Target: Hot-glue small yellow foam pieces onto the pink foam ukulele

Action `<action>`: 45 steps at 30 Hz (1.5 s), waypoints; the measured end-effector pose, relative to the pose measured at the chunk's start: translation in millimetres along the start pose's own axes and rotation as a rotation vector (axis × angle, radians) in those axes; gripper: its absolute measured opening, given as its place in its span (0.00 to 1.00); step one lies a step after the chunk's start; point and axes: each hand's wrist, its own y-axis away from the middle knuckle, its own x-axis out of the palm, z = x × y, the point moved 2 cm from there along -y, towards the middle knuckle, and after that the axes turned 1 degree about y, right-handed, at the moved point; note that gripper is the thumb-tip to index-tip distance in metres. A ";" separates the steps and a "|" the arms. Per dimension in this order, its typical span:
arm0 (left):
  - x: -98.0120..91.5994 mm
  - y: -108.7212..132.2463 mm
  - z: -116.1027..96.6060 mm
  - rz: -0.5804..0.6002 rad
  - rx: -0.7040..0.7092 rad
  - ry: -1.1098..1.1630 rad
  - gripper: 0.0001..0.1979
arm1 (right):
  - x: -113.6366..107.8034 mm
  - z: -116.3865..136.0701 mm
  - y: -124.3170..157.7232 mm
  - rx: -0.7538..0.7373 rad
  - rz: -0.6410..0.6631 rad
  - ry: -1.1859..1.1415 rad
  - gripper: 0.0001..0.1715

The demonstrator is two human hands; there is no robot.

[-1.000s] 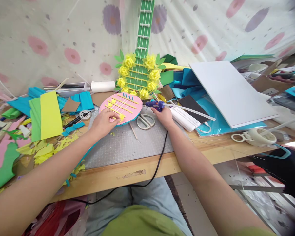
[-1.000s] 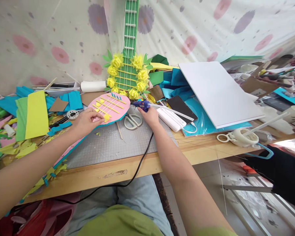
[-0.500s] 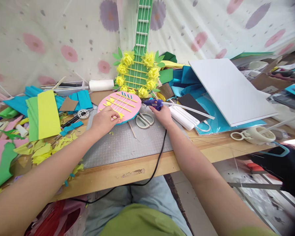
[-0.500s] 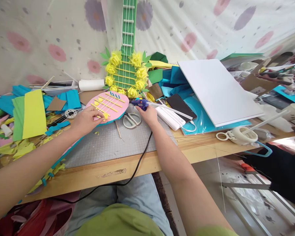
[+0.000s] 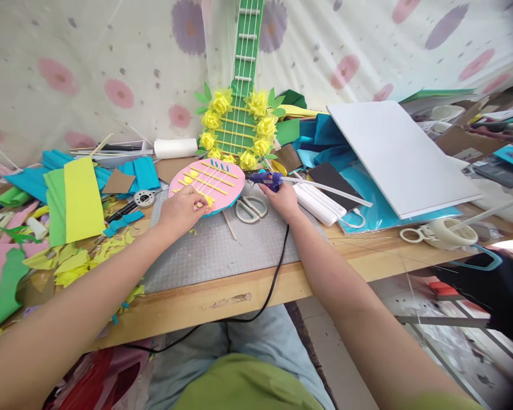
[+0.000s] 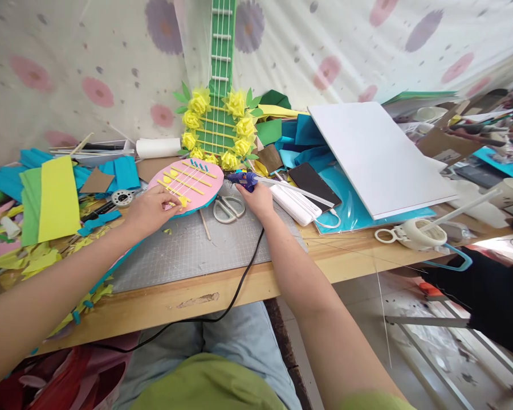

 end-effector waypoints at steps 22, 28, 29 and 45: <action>12.6 -4.2 -1.2 -0.099 0.133 -0.051 0.14 | -2.8 -2.1 -1.5 -0.005 0.019 0.050 0.26; 22.9 -5.3 -3.8 -0.163 0.169 -0.095 0.16 | -0.3 -0.7 0.4 -0.025 0.032 0.054 0.26; 24.1 -5.5 -4.0 -0.166 0.167 -0.096 0.16 | 0.2 -0.6 0.7 -0.027 0.033 0.055 0.26; 23.7 -12.2 1.8 -0.160 0.155 -0.054 0.21 | -1.0 1.6 1.3 -0.018 0.035 0.061 0.27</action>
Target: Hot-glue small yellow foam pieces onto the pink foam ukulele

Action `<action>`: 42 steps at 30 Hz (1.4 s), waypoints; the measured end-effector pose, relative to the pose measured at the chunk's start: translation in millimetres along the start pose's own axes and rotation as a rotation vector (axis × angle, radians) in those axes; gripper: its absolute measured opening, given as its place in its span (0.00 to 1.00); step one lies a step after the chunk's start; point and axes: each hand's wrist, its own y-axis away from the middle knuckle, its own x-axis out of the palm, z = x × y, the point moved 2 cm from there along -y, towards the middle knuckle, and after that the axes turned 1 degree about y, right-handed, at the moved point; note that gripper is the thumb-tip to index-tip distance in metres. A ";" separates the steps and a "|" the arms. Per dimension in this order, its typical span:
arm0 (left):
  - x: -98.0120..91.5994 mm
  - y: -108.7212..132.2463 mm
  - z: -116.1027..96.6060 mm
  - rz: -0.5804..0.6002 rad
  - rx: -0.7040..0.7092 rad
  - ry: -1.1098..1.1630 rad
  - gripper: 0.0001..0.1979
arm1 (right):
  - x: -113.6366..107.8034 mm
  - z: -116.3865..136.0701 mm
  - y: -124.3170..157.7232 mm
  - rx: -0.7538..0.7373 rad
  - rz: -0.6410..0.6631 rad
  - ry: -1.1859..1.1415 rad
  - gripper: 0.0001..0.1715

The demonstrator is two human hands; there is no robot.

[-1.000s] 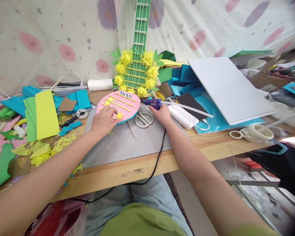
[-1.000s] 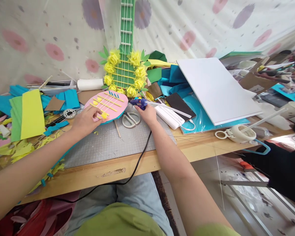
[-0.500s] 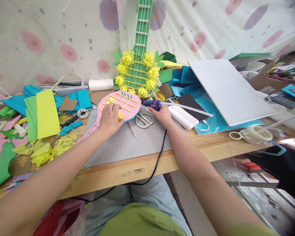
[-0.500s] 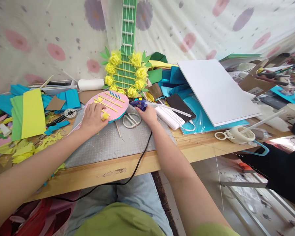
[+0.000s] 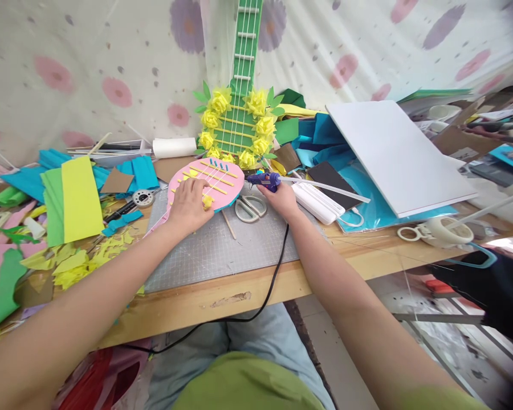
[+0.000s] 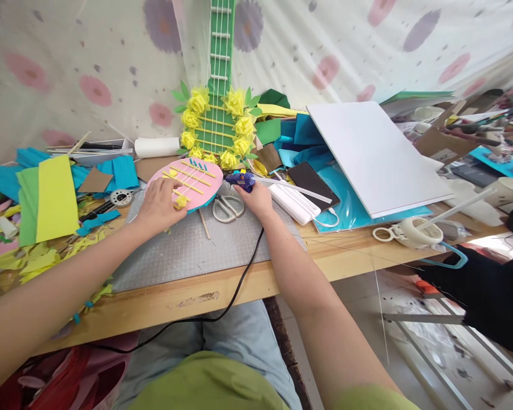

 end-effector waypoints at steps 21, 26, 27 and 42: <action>20.2 6.0 -3.0 -0.083 -0.176 0.033 0.19 | 1.8 -0.2 -0.4 -0.012 -0.012 -0.012 0.27; 19.7 7.8 -9.9 -0.076 -0.240 0.035 0.18 | 0.4 1.5 0.5 -0.009 -0.020 -0.007 0.26; 19.5 8.0 -10.8 -0.072 -0.250 0.038 0.18 | 0.3 1.8 0.5 -0.003 -0.018 0.001 0.26; -7.9 31.6 0.8 -0.321 0.014 0.219 0.23 | 3.6 -4.1 -2.4 -0.005 -0.037 -0.138 0.25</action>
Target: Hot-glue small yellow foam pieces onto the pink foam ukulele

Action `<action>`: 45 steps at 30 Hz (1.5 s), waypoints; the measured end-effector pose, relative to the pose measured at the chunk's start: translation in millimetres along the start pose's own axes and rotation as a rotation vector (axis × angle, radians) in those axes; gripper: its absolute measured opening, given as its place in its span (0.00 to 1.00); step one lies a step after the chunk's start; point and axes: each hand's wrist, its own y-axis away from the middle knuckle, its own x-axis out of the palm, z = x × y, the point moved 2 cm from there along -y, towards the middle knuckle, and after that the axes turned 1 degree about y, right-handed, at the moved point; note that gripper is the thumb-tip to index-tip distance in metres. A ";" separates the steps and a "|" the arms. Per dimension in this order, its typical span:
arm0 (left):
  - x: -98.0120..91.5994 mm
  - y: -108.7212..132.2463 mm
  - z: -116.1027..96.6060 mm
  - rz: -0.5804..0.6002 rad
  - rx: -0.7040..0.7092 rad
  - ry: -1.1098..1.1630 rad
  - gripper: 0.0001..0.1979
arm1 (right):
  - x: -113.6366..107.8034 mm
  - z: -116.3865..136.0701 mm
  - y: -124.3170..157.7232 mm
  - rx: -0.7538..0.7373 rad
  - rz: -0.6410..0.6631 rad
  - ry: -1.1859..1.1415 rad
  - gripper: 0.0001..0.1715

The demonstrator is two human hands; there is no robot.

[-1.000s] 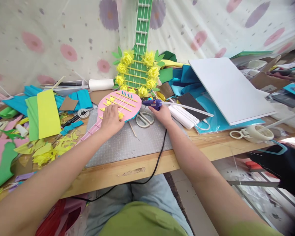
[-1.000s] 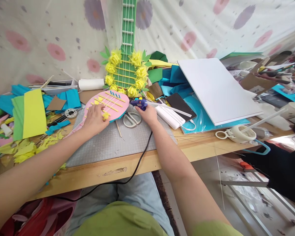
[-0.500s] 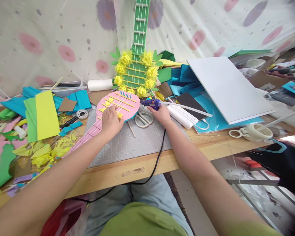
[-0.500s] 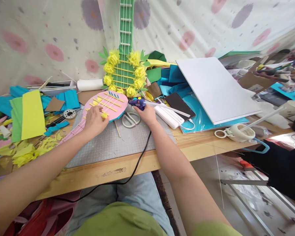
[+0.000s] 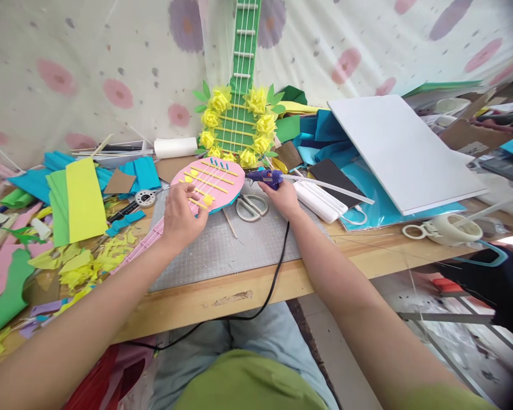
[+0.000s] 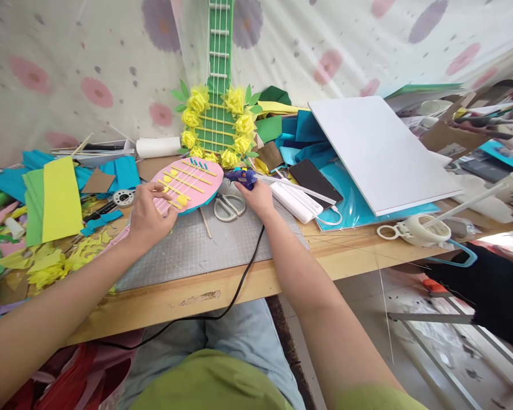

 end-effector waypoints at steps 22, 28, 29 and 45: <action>13.8 3.7 -10.4 0.398 0.444 -0.261 0.19 | -7.6 4.3 -0.4 0.038 -0.029 -0.012 0.25; 9.0 2.9 -8.6 0.278 0.247 -0.240 0.25 | -6.1 1.2 -1.4 0.038 -0.045 -0.076 0.25; 7.8 2.2 -6.5 0.268 0.213 -0.227 0.26 | -6.1 0.6 -1.7 0.038 -0.046 -0.082 0.25; 11.5 0.0 -2.5 0.372 0.424 -0.116 0.23 | -3.5 -2.7 -2.9 0.031 -0.054 -0.091 0.25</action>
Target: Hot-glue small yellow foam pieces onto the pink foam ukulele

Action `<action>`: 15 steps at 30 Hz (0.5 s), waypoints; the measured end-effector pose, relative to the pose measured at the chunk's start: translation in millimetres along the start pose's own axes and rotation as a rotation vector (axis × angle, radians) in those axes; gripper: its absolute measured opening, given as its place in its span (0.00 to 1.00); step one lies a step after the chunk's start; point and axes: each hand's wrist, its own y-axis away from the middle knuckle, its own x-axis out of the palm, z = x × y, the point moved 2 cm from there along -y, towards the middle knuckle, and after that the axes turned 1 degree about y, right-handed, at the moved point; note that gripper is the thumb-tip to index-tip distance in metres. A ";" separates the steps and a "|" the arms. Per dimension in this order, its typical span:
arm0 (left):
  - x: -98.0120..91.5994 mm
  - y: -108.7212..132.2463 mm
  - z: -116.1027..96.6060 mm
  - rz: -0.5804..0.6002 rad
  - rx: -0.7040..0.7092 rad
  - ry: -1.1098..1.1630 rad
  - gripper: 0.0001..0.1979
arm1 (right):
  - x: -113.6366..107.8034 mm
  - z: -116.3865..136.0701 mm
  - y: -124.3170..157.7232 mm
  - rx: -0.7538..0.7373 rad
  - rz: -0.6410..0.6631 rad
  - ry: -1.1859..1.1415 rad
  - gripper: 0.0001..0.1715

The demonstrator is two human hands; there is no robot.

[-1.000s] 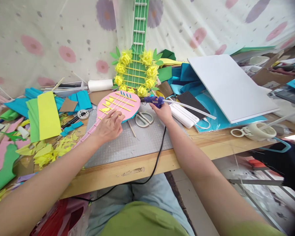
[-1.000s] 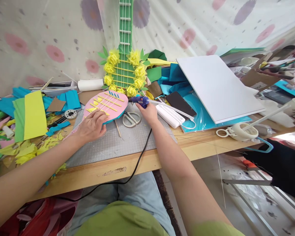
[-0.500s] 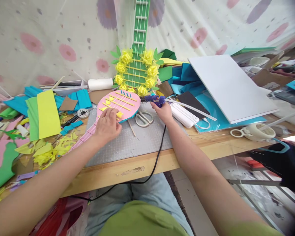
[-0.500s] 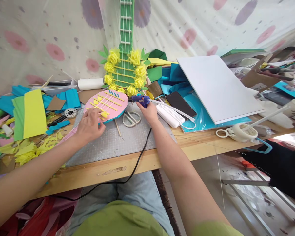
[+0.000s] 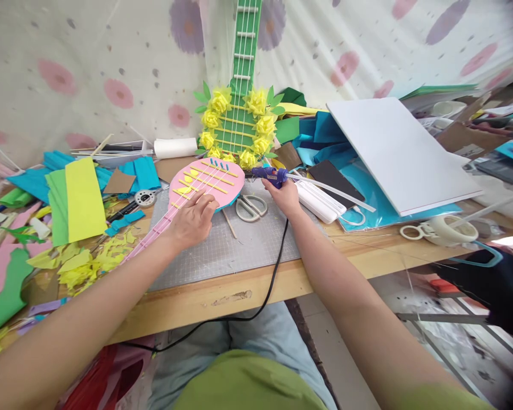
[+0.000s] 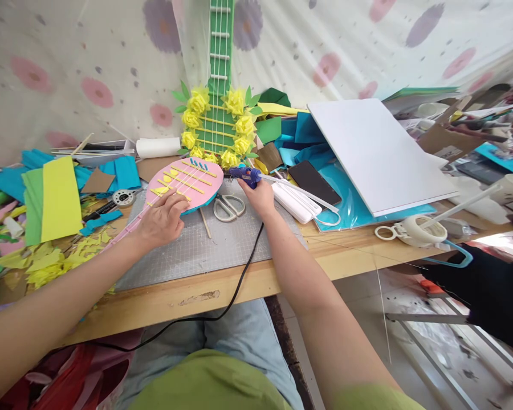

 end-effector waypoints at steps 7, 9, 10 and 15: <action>-3.7 -3.3 0.0 -0.017 -0.014 0.029 0.24 | -1.4 2.0 0.8 -0.013 -0.008 0.000 0.25; -14.3 -4.9 4.0 -0.123 -0.073 0.044 0.23 | -2.3 2.2 0.9 0.007 -0.015 -0.018 0.24; -20.7 -5.8 8.6 -0.192 -0.137 0.041 0.21 | -2.6 1.8 0.7 0.019 -0.014 -0.036 0.24; -38.4 -4.3 57.2 -0.292 -0.684 0.078 0.12 | -1.3 -2.4 -1.1 0.074 -0.002 -0.160 0.25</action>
